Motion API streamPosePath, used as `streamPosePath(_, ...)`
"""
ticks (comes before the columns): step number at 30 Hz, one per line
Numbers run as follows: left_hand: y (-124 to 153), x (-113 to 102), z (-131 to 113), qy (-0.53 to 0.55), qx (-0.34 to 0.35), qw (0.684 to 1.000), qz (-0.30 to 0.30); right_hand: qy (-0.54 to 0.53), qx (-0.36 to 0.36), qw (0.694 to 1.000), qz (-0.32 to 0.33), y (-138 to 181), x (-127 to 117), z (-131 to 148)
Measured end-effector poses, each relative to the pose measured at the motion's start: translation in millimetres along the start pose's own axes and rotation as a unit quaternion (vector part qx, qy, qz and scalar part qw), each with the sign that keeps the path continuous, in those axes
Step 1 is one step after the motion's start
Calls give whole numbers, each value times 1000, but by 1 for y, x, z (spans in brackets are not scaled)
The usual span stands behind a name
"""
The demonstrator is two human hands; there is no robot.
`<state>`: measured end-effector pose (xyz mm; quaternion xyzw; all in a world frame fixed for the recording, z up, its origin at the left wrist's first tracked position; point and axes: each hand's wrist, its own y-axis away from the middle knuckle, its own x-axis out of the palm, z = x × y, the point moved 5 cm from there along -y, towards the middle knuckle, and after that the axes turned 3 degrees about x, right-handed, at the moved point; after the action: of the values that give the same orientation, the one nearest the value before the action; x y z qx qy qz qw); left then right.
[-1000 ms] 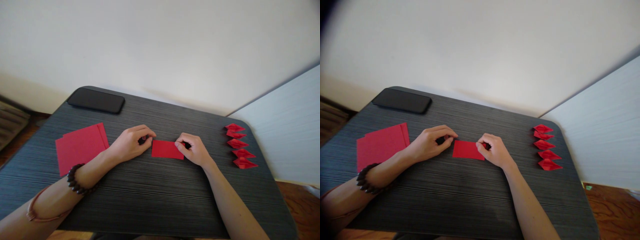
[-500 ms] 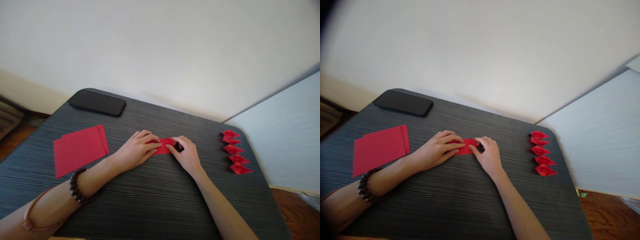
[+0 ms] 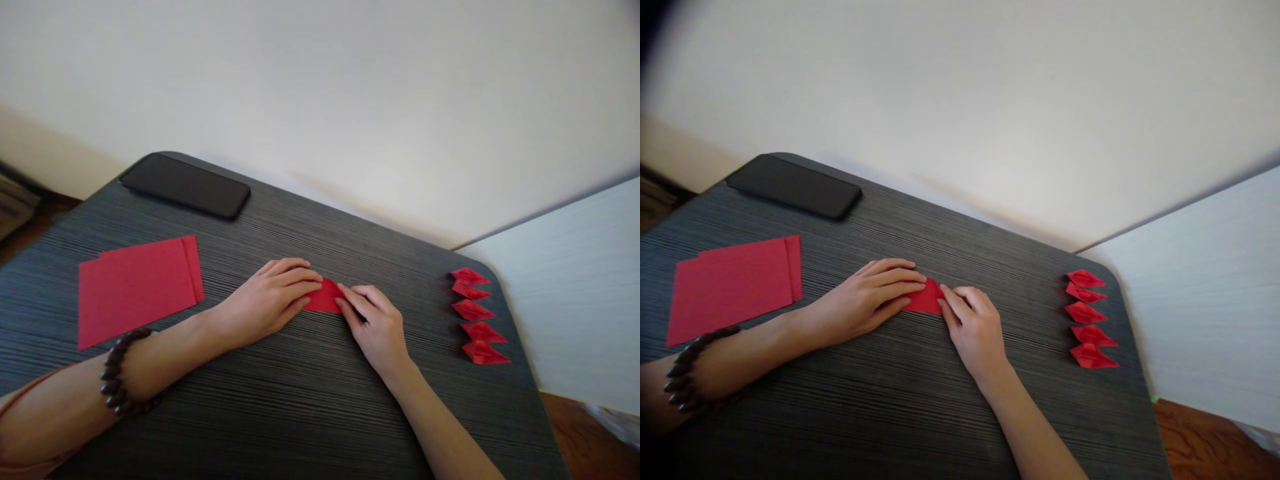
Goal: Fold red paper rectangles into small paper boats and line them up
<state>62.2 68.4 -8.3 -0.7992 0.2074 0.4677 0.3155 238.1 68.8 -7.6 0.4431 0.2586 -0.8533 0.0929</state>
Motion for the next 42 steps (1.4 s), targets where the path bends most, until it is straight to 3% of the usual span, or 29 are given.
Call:
streamPosePath(5, 2, -1, 3, 12, -1, 1000, 5, 27, -66, 995, 74, -1, 2, 6)
streamPosePath(12, 3, 0, 3, 3, 17, 999, 29, 34, -83, 989, 114, 0, -1, 2)
streamPosePath(21, 0, -4, -7, -39, 17, 997, 64, 60, -85, 988, 110, 0, 2, 5)
streamPosePath(28, 0, -4, -9, -53, 0, 994, 92, 0, 32, 999, 32, -4, 4, -1)
streamPosePath(42, 1, -9, -4, 0, -6, 998, 61, 64, -74, 994, 54, 1, 5, 10)
